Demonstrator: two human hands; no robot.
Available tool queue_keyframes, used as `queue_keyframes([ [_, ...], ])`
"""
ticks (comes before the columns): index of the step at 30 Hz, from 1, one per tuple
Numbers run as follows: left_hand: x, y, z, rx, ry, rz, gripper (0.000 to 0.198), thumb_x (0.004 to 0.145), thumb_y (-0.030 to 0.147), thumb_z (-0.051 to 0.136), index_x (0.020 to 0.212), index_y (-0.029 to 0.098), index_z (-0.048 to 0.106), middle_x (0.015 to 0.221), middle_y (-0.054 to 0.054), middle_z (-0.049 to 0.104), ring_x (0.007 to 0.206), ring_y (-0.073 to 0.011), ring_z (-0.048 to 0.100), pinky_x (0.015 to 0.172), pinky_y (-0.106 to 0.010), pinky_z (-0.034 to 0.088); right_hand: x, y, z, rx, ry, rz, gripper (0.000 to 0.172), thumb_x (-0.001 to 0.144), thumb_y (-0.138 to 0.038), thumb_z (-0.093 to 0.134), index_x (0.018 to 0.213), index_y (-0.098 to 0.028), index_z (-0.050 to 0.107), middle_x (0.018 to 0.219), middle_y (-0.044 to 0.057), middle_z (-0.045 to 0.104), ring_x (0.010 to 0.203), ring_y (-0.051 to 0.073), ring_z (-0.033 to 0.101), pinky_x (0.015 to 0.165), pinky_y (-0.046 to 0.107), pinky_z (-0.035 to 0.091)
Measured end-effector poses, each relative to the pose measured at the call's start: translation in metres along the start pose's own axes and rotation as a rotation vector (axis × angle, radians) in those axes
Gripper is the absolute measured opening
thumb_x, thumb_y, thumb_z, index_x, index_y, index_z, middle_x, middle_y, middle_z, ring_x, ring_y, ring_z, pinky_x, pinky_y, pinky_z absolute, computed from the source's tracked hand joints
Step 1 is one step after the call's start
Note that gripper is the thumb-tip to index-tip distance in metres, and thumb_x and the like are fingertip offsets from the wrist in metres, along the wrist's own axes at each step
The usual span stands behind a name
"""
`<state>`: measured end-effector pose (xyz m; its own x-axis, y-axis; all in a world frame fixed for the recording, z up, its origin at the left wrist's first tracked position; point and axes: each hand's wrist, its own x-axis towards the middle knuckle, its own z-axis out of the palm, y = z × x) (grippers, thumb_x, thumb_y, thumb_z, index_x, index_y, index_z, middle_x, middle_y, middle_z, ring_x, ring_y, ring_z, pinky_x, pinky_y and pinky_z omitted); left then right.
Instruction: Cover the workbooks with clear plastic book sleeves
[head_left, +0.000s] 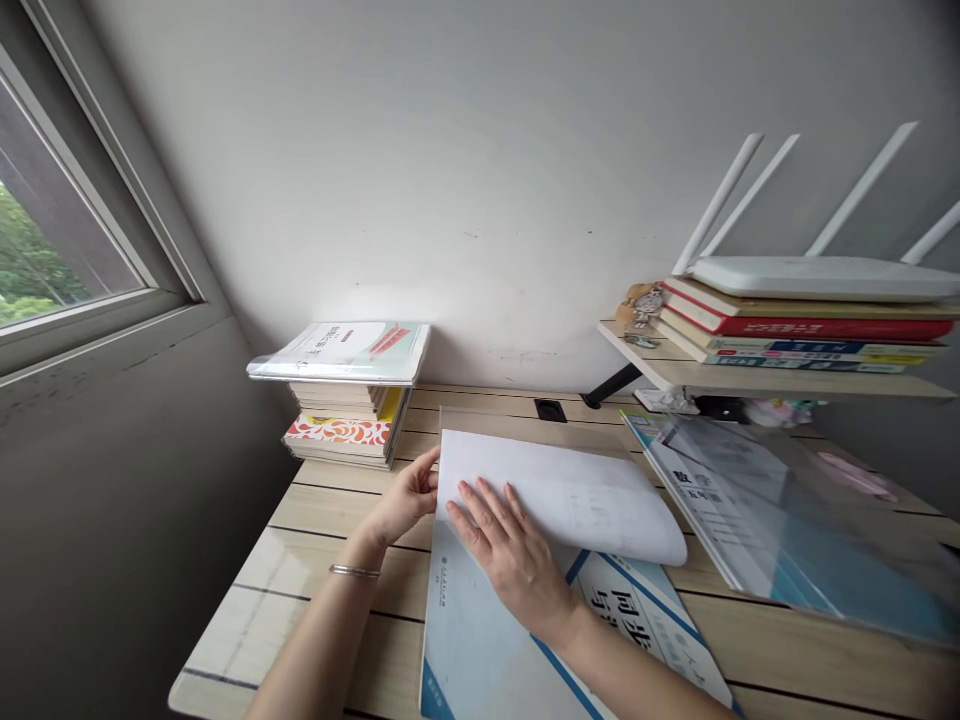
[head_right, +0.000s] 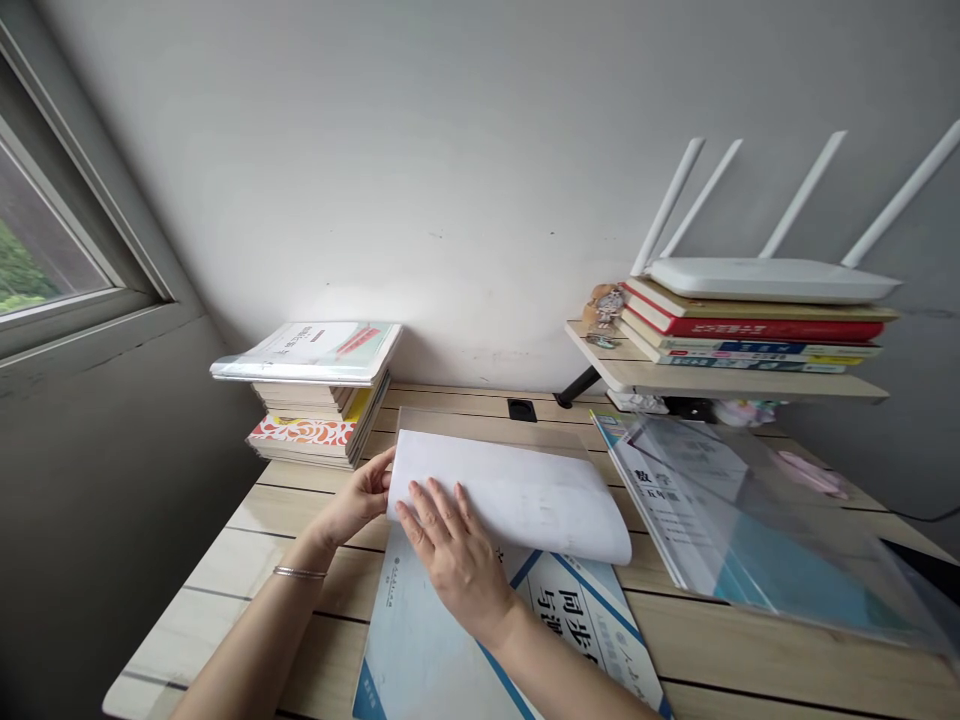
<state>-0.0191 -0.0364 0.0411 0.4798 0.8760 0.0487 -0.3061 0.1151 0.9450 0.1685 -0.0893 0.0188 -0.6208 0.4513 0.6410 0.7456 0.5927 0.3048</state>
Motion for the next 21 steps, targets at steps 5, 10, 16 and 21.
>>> queue_keyframes([
  [5, 0.0, -0.002, 0.0, -0.005, -0.004, 0.014, 0.086, 0.065, 0.018, 0.076, 0.141, 0.023, 0.036, 0.067, 0.002, 0.057, 0.057, -0.0066, 0.046, 0.057, -0.018, 0.036, -0.005, 0.002, -0.002, -0.003, 0.037, -0.049, 0.044, 0.089, -0.007, 0.044, 0.131, -0.02, 0.049, 0.137, 0.006, 0.05, 0.129, 0.025, 0.04, 0.103, 0.046, 0.041],
  [10, 0.0, -0.001, 0.001, 0.004, 0.027, 0.045, 0.085, 0.066, 0.017, 0.075, 0.141, 0.022, 0.035, 0.063, 0.004, 0.055, 0.055, -0.0061, 0.043, 0.056, -0.018, 0.035, -0.002, 0.006, -0.003, 0.031, 0.089, -0.025, 0.042, 0.089, -0.007, 0.046, 0.129, -0.017, 0.051, 0.134, 0.007, 0.053, 0.128, 0.026, 0.041, 0.105, 0.046, 0.039],
  [16, 0.003, -0.002, 0.004, -0.012, 0.114, 0.085, 0.081, 0.067, 0.02, 0.075, 0.139, 0.02, 0.039, 0.062, 0.004, 0.055, 0.051, -0.0047, 0.039, 0.052, -0.017, 0.031, -0.012, 0.004, -0.007, 0.05, 0.083, 0.069, 0.04, 0.088, -0.011, 0.049, 0.127, -0.014, 0.053, 0.127, 0.008, 0.059, 0.124, 0.022, 0.045, 0.11, 0.042, 0.033],
  [21, 0.003, -0.003, 0.004, -0.029, 0.113, 0.079, 0.081, 0.066, 0.019, 0.075, 0.139, 0.022, 0.039, 0.062, 0.004, 0.056, 0.051, -0.0047, 0.04, 0.052, -0.016, 0.03, -0.019, 0.005, -0.007, 0.014, 0.005, 0.107, 0.048, 0.09, -0.026, 0.051, 0.135, -0.012, 0.043, 0.139, 0.011, 0.047, 0.131, 0.024, 0.037, 0.111, 0.044, 0.031],
])
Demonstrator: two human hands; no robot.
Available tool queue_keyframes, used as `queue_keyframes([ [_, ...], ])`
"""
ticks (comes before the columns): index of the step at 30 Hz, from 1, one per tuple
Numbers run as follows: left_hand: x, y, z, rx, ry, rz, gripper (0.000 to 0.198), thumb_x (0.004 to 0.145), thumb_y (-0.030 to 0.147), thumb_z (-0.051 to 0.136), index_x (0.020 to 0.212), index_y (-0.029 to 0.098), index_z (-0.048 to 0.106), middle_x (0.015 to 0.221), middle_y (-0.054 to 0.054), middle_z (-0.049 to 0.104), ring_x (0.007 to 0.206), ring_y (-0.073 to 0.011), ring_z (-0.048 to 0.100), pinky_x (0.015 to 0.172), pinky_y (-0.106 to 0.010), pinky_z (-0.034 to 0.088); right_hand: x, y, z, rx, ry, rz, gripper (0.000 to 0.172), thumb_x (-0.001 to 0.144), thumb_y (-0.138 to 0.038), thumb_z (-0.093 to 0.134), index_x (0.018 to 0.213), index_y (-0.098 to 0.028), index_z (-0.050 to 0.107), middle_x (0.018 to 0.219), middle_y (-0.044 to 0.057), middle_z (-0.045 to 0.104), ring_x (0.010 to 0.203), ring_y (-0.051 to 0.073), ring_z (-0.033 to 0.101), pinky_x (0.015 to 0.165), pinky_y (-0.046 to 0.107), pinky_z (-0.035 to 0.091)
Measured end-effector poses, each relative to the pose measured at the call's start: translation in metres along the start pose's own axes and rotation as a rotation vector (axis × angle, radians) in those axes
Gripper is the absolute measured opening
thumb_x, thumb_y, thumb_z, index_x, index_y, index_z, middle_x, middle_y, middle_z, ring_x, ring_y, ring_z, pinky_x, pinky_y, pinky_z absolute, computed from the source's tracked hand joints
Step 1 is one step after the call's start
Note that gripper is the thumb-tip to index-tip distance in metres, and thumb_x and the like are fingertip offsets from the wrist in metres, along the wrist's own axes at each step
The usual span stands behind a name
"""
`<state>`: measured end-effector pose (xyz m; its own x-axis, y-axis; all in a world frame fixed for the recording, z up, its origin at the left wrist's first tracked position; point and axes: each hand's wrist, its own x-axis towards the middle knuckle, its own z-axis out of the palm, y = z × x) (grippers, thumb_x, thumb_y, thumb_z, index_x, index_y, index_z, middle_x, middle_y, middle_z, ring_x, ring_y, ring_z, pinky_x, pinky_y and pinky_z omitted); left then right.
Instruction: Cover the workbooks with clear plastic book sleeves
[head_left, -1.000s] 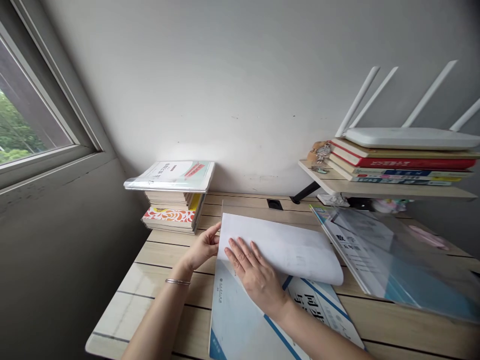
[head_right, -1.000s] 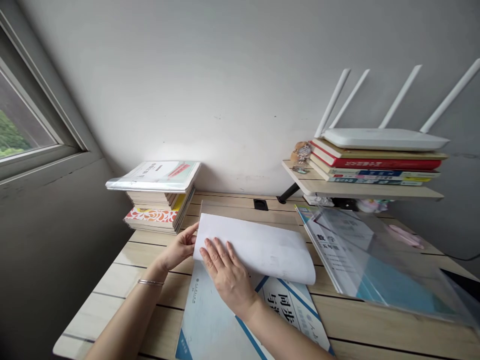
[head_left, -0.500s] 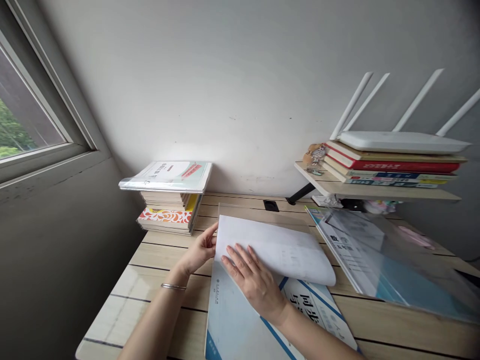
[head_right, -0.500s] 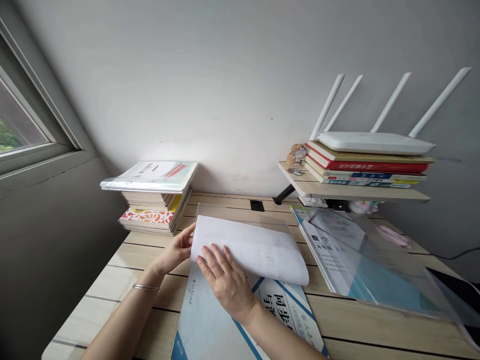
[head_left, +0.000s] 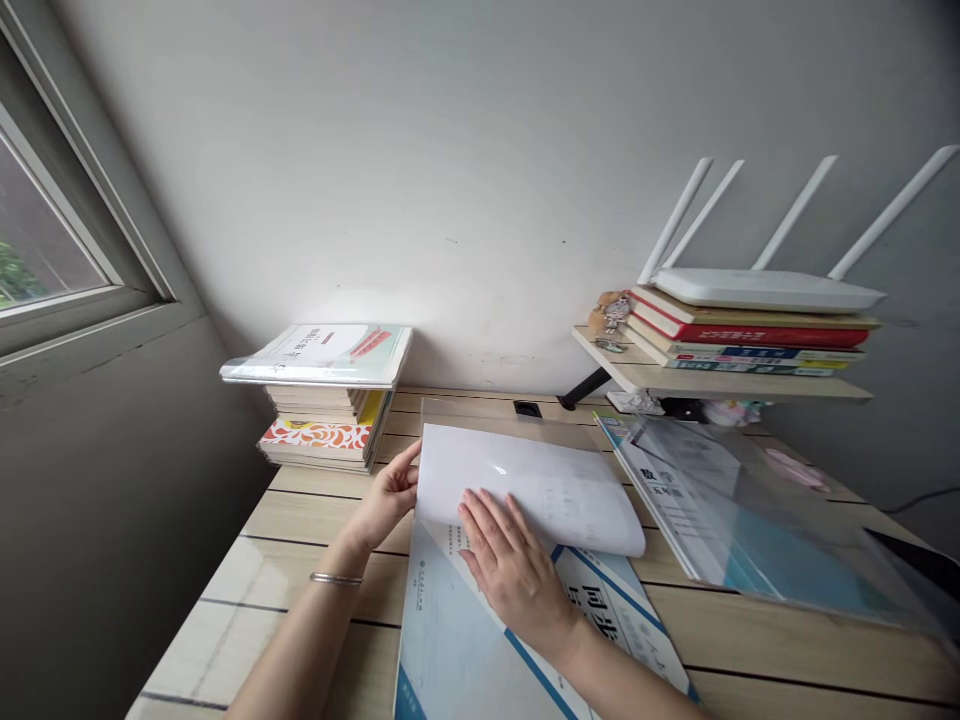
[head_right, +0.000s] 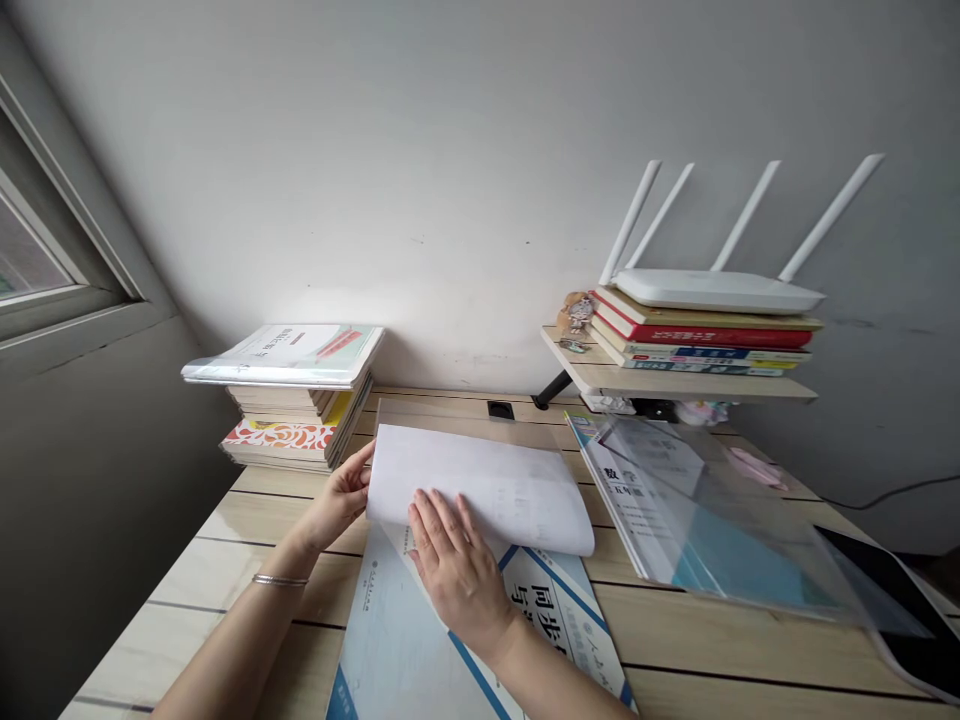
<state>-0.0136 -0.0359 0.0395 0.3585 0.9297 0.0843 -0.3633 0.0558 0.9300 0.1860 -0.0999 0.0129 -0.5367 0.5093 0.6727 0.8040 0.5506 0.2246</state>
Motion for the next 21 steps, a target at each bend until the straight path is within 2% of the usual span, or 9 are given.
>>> queue_keyframes([
  [7, -0.003, 0.004, 0.001, 0.026, -0.052, -0.019, 0.077, 0.068, 0.02, 0.074, 0.138, 0.021, 0.042, 0.071, -0.001, 0.063, 0.057, -0.007, 0.047, 0.057, -0.018, 0.034, 0.01, 0.006, 0.006, -0.004, -0.03, 0.067, 0.055, 0.09, -0.029, 0.049, 0.14, -0.012, 0.036, 0.142, 0.012, 0.042, 0.133, 0.027, 0.034, 0.111, 0.048, 0.027],
  [12, -0.001, 0.0, -0.001, -0.029, 0.032, -0.03, 0.069, 0.068, 0.018, 0.073, 0.132, 0.022, 0.049, 0.068, 0.001, 0.062, 0.054, -0.0065, 0.047, 0.054, -0.017, 0.033, 0.009, 0.006, -0.001, 0.022, -0.014, 0.043, 0.048, 0.091, -0.028, 0.048, 0.136, -0.014, 0.042, 0.139, 0.01, 0.047, 0.132, 0.026, 0.035, 0.111, 0.05, 0.025],
  [16, 0.0, -0.002, -0.003, -0.103, 0.097, -0.049, 0.067, 0.059, 0.006, 0.069, 0.124, 0.021, 0.057, 0.065, 0.003, 0.061, 0.053, -0.0061, 0.048, 0.053, -0.017, 0.034, -0.004, 0.02, -0.015, 0.034, -0.016, 0.042, 0.044, 0.091, -0.023, 0.047, 0.135, -0.019, 0.042, 0.134, 0.008, 0.052, 0.13, 0.025, 0.038, 0.11, 0.05, 0.026],
  [18, 0.0, -0.002, -0.004, -0.127, 0.124, -0.052, 0.066, 0.057, 0.003, 0.066, 0.12, 0.02, 0.059, 0.064, 0.004, 0.061, 0.051, -0.005, 0.046, 0.051, -0.016, 0.033, -0.019, 0.037, -0.022, 0.037, 0.022, 0.183, 0.041, 0.091, -0.025, 0.046, 0.132, -0.019, 0.045, 0.131, 0.009, 0.053, 0.127, 0.026, 0.041, 0.106, 0.05, 0.03],
  [21, 0.003, -0.003, -0.004, -0.141, 0.176, -0.064, 0.061, 0.054, 0.003, 0.066, 0.113, 0.018, 0.061, 0.06, 0.005, 0.058, 0.049, -0.0046, 0.046, 0.05, -0.015, 0.033, -0.056, 0.071, -0.028, 0.091, 0.056, 0.588, 0.04, 0.088, -0.04, 0.045, 0.121, -0.017, 0.051, 0.128, 0.015, 0.052, 0.122, 0.031, 0.045, 0.099, 0.053, 0.037],
])
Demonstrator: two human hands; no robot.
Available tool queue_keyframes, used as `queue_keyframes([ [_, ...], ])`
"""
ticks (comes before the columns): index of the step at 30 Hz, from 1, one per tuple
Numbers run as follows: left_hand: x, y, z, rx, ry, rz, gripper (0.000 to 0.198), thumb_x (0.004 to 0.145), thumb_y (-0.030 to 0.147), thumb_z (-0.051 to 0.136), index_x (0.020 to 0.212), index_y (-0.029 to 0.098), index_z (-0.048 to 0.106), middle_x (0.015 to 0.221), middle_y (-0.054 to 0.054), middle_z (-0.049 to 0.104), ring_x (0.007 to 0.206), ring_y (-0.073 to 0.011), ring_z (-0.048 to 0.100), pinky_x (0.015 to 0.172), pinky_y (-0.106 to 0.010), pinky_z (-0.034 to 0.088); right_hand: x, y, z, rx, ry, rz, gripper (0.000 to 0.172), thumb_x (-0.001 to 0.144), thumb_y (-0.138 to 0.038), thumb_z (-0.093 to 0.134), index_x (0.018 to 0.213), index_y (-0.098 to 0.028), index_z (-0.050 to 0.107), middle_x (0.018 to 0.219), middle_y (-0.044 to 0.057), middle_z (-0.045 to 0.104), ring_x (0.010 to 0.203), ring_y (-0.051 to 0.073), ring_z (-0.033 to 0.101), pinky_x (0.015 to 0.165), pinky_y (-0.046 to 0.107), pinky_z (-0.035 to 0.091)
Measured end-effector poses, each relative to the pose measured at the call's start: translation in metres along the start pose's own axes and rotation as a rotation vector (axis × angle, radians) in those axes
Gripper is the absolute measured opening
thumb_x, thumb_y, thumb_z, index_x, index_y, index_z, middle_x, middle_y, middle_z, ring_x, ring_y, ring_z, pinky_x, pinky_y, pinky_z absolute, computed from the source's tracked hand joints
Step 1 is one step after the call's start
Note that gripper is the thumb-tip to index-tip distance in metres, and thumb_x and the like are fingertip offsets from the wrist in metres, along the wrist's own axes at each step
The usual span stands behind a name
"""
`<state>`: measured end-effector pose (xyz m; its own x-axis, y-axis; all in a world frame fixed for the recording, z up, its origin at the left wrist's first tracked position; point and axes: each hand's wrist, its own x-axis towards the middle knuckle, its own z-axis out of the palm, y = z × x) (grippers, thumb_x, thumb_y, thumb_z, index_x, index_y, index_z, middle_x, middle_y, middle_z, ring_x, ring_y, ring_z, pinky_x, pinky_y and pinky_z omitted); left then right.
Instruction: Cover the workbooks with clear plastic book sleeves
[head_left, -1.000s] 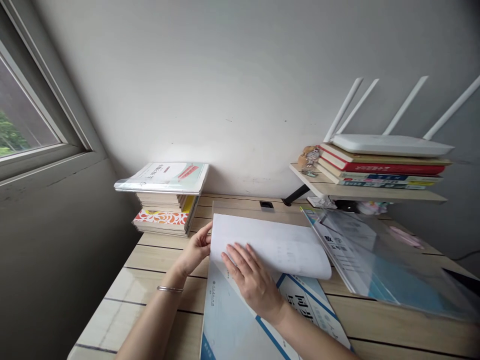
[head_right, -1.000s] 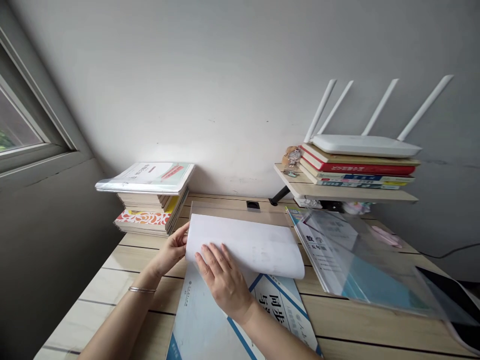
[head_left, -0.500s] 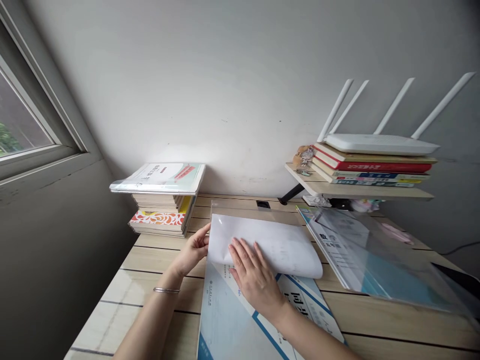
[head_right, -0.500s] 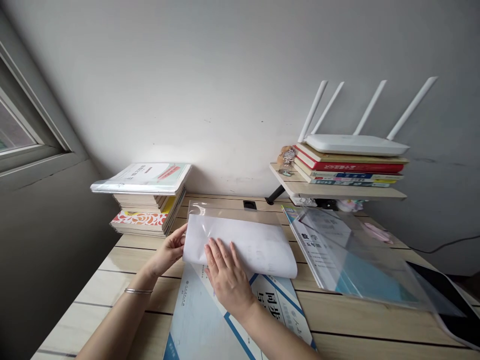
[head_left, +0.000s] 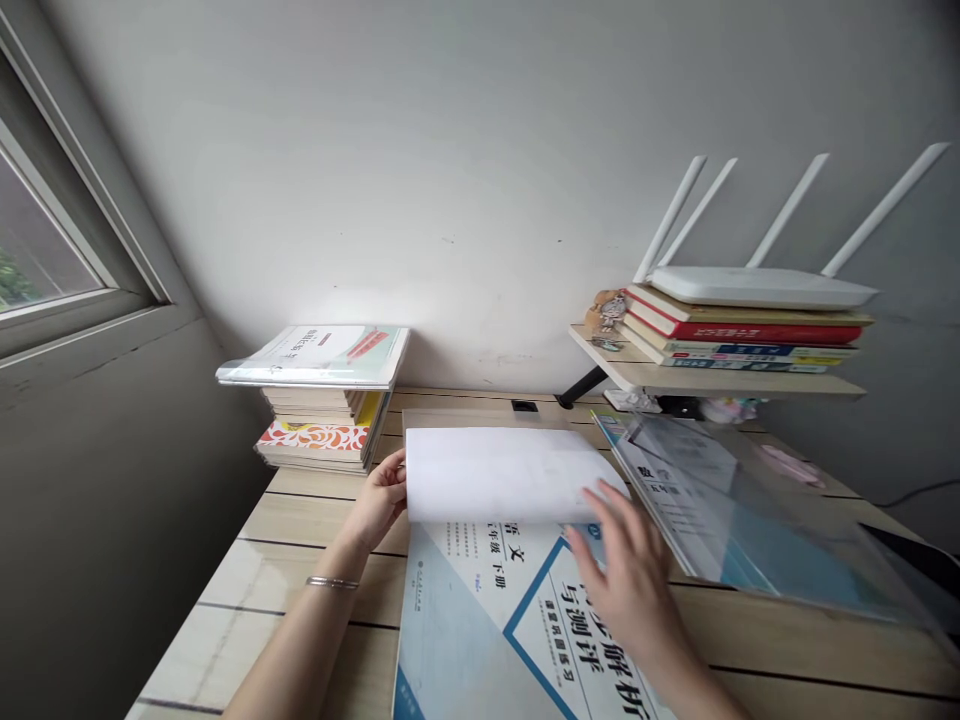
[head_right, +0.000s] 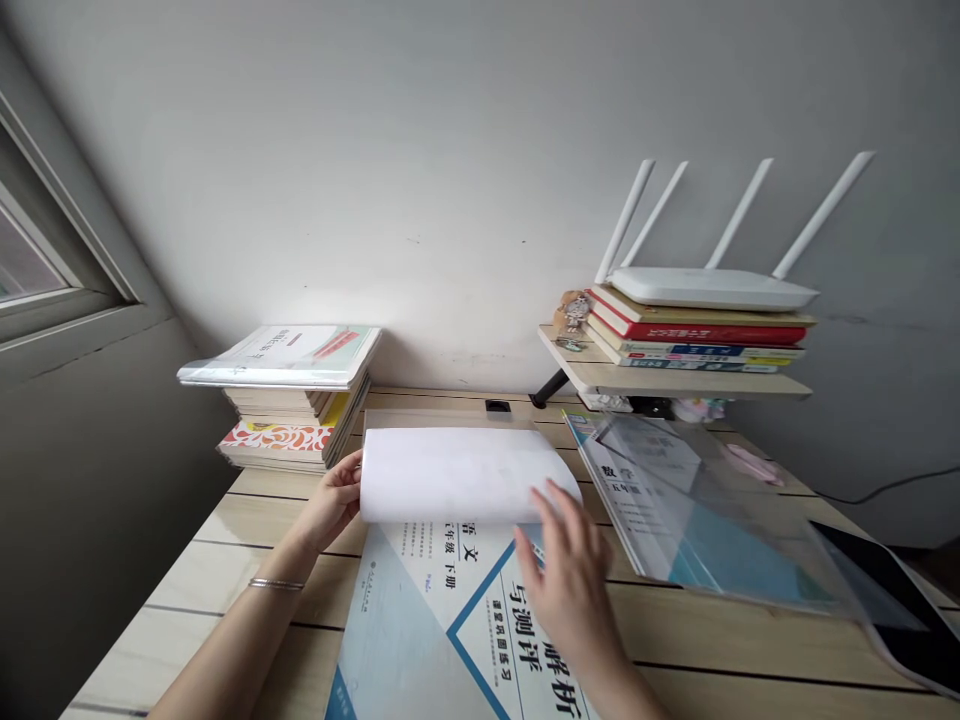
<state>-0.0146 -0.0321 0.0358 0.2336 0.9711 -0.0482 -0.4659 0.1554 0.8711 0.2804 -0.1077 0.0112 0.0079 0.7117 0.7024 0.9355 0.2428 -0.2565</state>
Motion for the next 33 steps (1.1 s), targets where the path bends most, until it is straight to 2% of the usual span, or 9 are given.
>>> queue_keyframes([
  [2, 0.002, 0.0, 0.001, -0.011, 0.067, -0.001, 0.053, 0.054, 0.007, 0.07, 0.106, 0.015, 0.063, 0.059, 0.005, 0.058, 0.049, -0.0058, 0.047, 0.049, -0.016, 0.035, -0.013, 0.035, -0.008, 0.106, -0.072, 0.321, 0.05, 0.08, -0.051, 0.049, 0.115, -0.015, 0.054, 0.122, 0.018, 0.055, 0.117, 0.034, 0.049, 0.094, 0.052, 0.042],
  [6, 0.002, 0.0, 0.004, -0.049, 0.137, -0.022, 0.047, 0.069, 0.043, 0.069, 0.104, 0.014, 0.06, 0.067, -0.001, 0.064, 0.055, -0.0113, 0.055, 0.054, -0.022, 0.042, -0.036, 0.075, -0.03, 0.468, -0.439, 0.887, 0.055, 0.062, -0.055, 0.061, 0.101, -0.017, 0.057, 0.112, 0.018, 0.062, 0.104, 0.03, 0.06, 0.083, 0.039, 0.051],
  [8, 0.0, -0.001, 0.006, 0.03, 0.112, 0.0, 0.055, 0.069, 0.047, 0.071, 0.111, 0.014, 0.056, 0.072, -0.002, 0.066, 0.062, -0.0132, 0.059, 0.059, -0.024, 0.044, -0.036, 0.075, -0.043, 0.572, -0.571, 0.992, 0.053, 0.057, -0.053, 0.066, 0.096, -0.018, 0.06, 0.108, 0.015, 0.065, 0.102, 0.027, 0.061, 0.081, 0.033, 0.052],
  [11, -0.001, -0.007, 0.01, 0.162, 0.107, 0.049, 0.066, 0.055, 0.031, 0.084, 0.111, 0.014, 0.054, 0.08, -0.004, 0.069, 0.073, -0.0164, 0.064, 0.07, -0.027, 0.047, -0.022, 0.062, -0.057, 0.639, -0.748, 1.044, 0.047, 0.057, -0.049, 0.069, 0.093, -0.018, 0.063, 0.1, 0.011, 0.069, 0.091, 0.022, 0.065, 0.07, 0.026, 0.052],
  [16, 0.001, -0.017, 0.015, 0.16, 0.125, 0.065, 0.058, 0.053, 0.027, 0.084, 0.103, 0.014, 0.057, 0.087, -0.006, 0.071, 0.074, -0.0167, 0.065, 0.069, -0.027, 0.049, -0.001, 0.046, -0.055, 0.663, -0.914, 1.138, 0.034, 0.061, -0.044, 0.071, 0.076, -0.016, 0.061, 0.077, 0.006, 0.07, 0.068, 0.015, 0.064, 0.059, 0.022, 0.046],
  [20, 0.0, -0.015, 0.015, 0.147, 0.17, 0.076, 0.051, 0.054, 0.026, 0.084, 0.097, 0.013, 0.061, 0.083, -0.005, 0.071, 0.071, -0.0158, 0.065, 0.067, -0.024, 0.049, -0.004, 0.037, -0.046, 0.55, -0.793, 1.111, 0.031, 0.065, -0.039, 0.069, 0.061, -0.02, 0.045, 0.059, -0.001, 0.06, 0.058, 0.013, 0.058, 0.052, 0.021, 0.04],
  [24, -0.003, -0.004, 0.018, 0.103, 0.248, 0.025, 0.045, 0.052, 0.022, 0.084, 0.091, 0.011, 0.063, 0.083, -0.006, 0.071, 0.069, -0.0142, 0.064, 0.065, -0.022, 0.049, 0.007, 0.033, -0.05, 0.567, -0.717, 1.008, 0.031, 0.071, -0.039, 0.064, 0.063, -0.021, 0.04, 0.057, -0.003, 0.058, 0.057, 0.014, 0.057, 0.05, 0.021, 0.039],
  [29, -0.021, 0.005, 0.038, -0.004, 0.424, -0.115, 0.033, 0.06, 0.011, 0.076, 0.089, 0.012, 0.061, 0.072, -0.003, 0.068, 0.054, -0.0117, 0.06, 0.049, -0.02, 0.047, 0.084, 0.068, -0.062, 0.514, -0.921, 0.929, 0.022, 0.073, -0.037, 0.063, 0.072, -0.021, 0.048, 0.067, 0.004, 0.067, 0.062, 0.02, 0.064, 0.05, 0.026, 0.044],
  [33, -0.061, -0.015, 0.068, -0.172, 0.448, -0.176, 0.028, 0.069, 0.004, 0.067, 0.093, 0.014, 0.057, 0.081, -0.006, 0.069, 0.062, -0.0136, 0.065, 0.056, -0.022, 0.053, 0.152, 0.09, -0.047, 0.064, -0.99, 0.473, 0.007, 0.075, -0.026, 0.06, 0.076, -0.019, 0.061, 0.07, 0.004, 0.068, 0.066, 0.02, 0.065, 0.055, 0.027, 0.045],
])
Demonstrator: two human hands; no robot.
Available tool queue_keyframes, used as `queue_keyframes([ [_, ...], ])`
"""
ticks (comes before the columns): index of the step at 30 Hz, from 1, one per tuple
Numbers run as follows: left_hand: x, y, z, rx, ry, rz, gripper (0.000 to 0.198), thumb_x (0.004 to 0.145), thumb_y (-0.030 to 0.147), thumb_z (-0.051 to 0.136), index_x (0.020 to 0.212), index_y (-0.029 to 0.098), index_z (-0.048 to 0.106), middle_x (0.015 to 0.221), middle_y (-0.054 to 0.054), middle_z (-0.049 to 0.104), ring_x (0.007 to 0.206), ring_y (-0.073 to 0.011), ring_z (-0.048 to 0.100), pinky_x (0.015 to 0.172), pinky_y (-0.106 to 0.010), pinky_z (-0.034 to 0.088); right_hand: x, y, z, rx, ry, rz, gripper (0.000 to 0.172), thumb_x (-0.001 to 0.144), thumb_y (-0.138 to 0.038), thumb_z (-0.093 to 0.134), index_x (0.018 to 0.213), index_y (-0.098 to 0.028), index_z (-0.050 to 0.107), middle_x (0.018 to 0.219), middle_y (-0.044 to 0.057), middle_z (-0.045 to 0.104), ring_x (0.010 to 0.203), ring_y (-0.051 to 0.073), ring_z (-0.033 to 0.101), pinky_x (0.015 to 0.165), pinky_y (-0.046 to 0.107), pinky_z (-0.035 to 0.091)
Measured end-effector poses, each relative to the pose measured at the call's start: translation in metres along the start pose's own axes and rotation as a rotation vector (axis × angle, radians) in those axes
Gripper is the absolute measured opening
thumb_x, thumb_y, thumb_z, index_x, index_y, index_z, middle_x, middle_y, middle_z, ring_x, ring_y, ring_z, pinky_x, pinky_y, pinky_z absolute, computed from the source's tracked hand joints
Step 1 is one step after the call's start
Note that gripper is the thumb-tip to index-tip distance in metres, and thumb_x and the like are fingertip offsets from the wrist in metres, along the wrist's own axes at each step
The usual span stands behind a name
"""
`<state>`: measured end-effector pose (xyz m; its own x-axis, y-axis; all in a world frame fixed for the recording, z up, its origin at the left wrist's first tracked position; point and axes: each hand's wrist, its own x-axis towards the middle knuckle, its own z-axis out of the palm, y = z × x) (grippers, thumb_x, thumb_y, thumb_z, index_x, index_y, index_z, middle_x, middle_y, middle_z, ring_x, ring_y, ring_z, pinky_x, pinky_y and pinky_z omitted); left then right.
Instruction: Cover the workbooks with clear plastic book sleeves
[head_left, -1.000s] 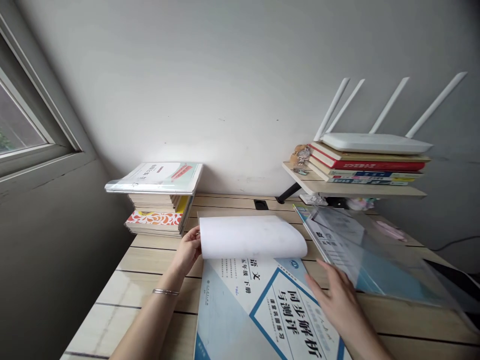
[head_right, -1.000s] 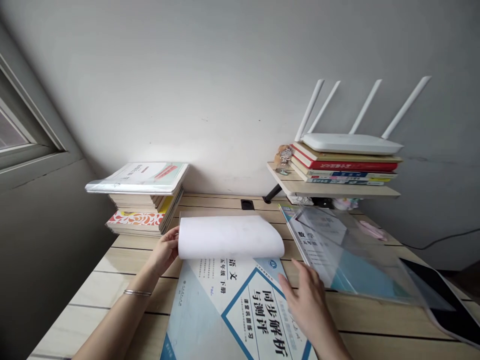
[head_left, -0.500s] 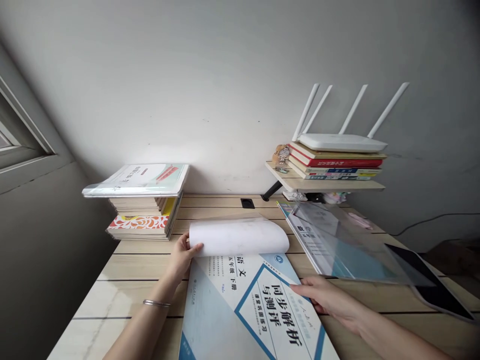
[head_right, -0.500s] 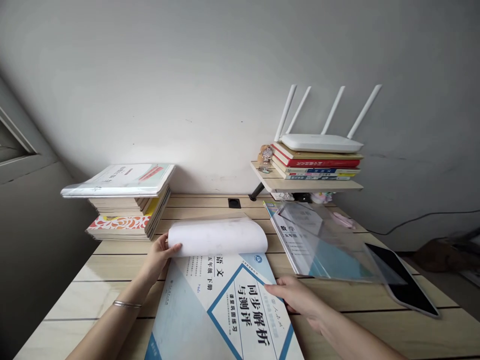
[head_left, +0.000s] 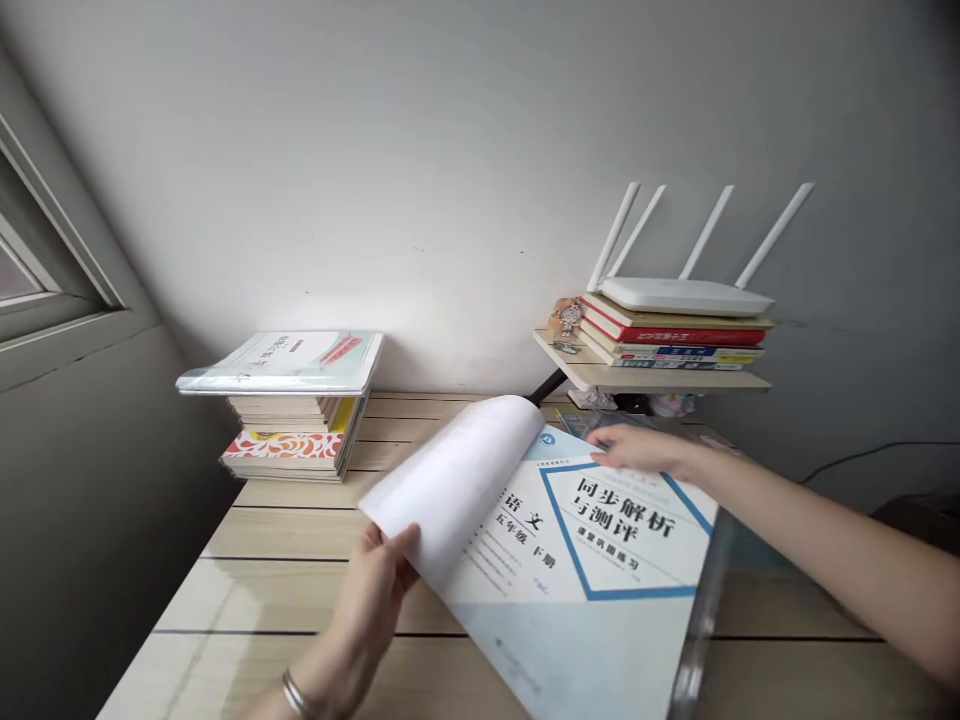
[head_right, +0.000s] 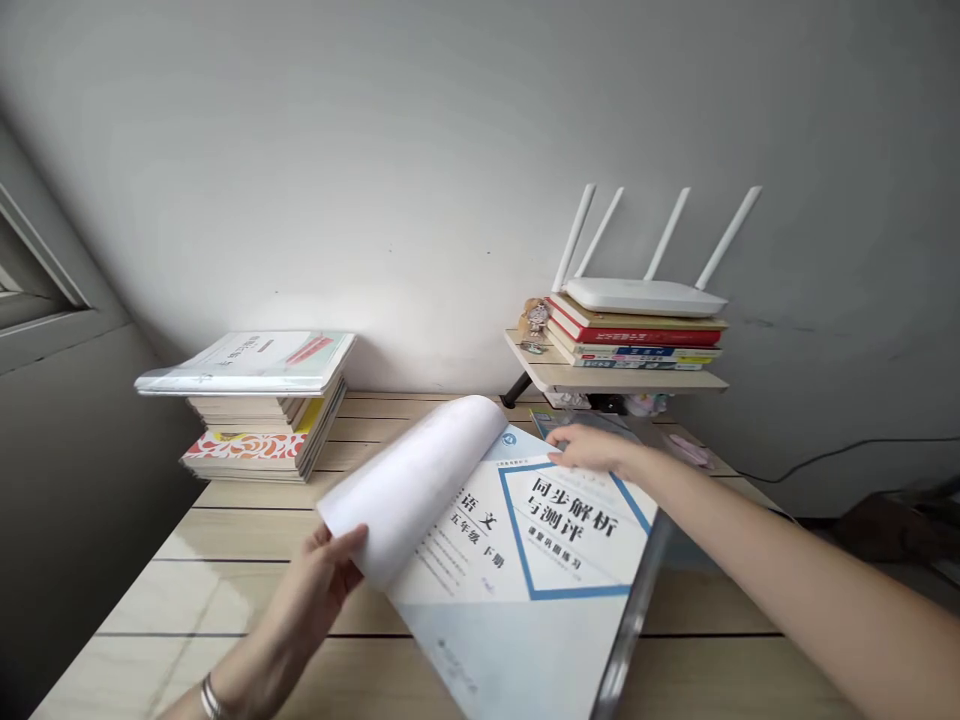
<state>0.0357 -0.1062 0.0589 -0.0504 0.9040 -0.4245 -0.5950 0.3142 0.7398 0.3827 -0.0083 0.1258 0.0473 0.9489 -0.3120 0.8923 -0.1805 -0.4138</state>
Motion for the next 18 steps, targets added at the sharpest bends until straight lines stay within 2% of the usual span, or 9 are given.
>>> queue_keyframes([
  [2, -0.022, -0.024, 0.0, -0.04, 0.02, -0.081, 0.023, 0.074, 0.006, 0.065, 0.092, 0.015, 0.054, 0.083, -0.006, 0.069, 0.064, -0.0145, 0.066, 0.057, -0.024, 0.054, 0.024, -0.012, -0.003, -0.252, 0.052, -0.093, 0.009, 0.076, -0.02, 0.058, 0.078, -0.019, 0.066, 0.078, 0.006, 0.07, 0.076, 0.022, 0.065, 0.063, 0.028, 0.045],
  [3, -0.03, -0.036, 0.0, -0.064, 0.071, -0.123, 0.019, 0.077, 0.006, 0.063, 0.089, 0.016, 0.052, 0.08, -0.005, 0.068, 0.063, -0.0143, 0.066, 0.058, -0.025, 0.055, 0.034, -0.019, 0.002, -0.32, 0.075, -0.117, 0.012, 0.076, -0.018, 0.057, 0.081, -0.02, 0.068, 0.084, 0.007, 0.07, 0.082, 0.024, 0.065, 0.066, 0.029, 0.045],
  [6, -0.046, -0.067, -0.004, -0.123, 0.228, -0.24, 0.023, 0.078, 0.003, 0.06, 0.078, 0.019, 0.044, 0.064, 0.0, 0.062, 0.058, -0.0141, 0.066, 0.061, -0.026, 0.057, 0.06, -0.041, 0.026, -0.41, 0.138, -0.148, 0.02, 0.075, -0.016, 0.058, 0.09, -0.022, 0.071, 0.096, 0.013, 0.069, 0.092, 0.03, 0.063, 0.073, 0.037, 0.044],
  [9, -0.045, -0.075, -0.015, -0.196, 0.265, -0.267, 0.029, 0.075, 0.0, 0.062, 0.077, 0.02, 0.041, 0.064, 0.001, 0.062, 0.062, -0.016, 0.067, 0.068, -0.03, 0.057, 0.076, -0.055, 0.049, -0.476, 0.187, -0.226, 0.024, 0.075, -0.014, 0.058, 0.092, -0.024, 0.072, 0.093, 0.013, 0.069, 0.092, 0.03, 0.062, 0.079, 0.041, 0.041],
  [12, -0.033, -0.055, -0.034, -0.255, 0.218, -0.191, 0.019, 0.078, 0.005, 0.057, 0.086, 0.018, 0.047, 0.078, -0.004, 0.067, 0.074, -0.0182, 0.069, 0.074, -0.032, 0.056, 0.085, -0.06, 0.064, -0.498, 0.245, -0.317, 0.027, 0.077, -0.011, 0.055, 0.093, -0.024, 0.072, 0.092, 0.013, 0.068, 0.098, 0.03, 0.059, 0.087, 0.044, 0.037],
  [14, -0.024, -0.031, -0.048, -0.249, 0.107, -0.123, 0.015, 0.083, 0.013, 0.053, 0.097, 0.016, 0.052, 0.09, -0.008, 0.069, 0.081, -0.019, 0.068, 0.076, -0.033, 0.054, 0.088, -0.062, 0.074, -0.493, 0.301, -0.363, 0.031, 0.081, -0.013, 0.052, 0.103, -0.024, 0.069, 0.103, 0.014, 0.065, 0.106, 0.031, 0.053, 0.09, 0.046, 0.035],
  [16, -0.016, -0.005, -0.06, -0.225, -0.047, -0.057, 0.028, 0.085, 0.02, 0.052, 0.113, 0.017, 0.054, 0.106, -0.009, 0.067, 0.087, -0.019, 0.066, 0.079, -0.034, 0.053, 0.091, -0.065, 0.087, -0.372, 0.373, -0.422, 0.035, 0.085, -0.021, 0.048, 0.117, -0.025, 0.062, 0.115, 0.014, 0.061, 0.112, 0.029, 0.049, 0.093, 0.045, 0.036],
  [18, -0.01, 0.018, -0.066, -0.203, -0.158, -0.017, 0.037, 0.087, 0.026, 0.05, 0.123, 0.019, 0.052, 0.117, -0.009, 0.064, 0.09, -0.0191, 0.065, 0.079, -0.034, 0.052, 0.097, -0.071, 0.101, -0.124, 0.435, -0.488, 0.041, 0.089, -0.031, 0.043, 0.127, -0.025, 0.054, 0.122, 0.012, 0.057, 0.115, 0.027, 0.048, 0.096, 0.042, 0.037],
])
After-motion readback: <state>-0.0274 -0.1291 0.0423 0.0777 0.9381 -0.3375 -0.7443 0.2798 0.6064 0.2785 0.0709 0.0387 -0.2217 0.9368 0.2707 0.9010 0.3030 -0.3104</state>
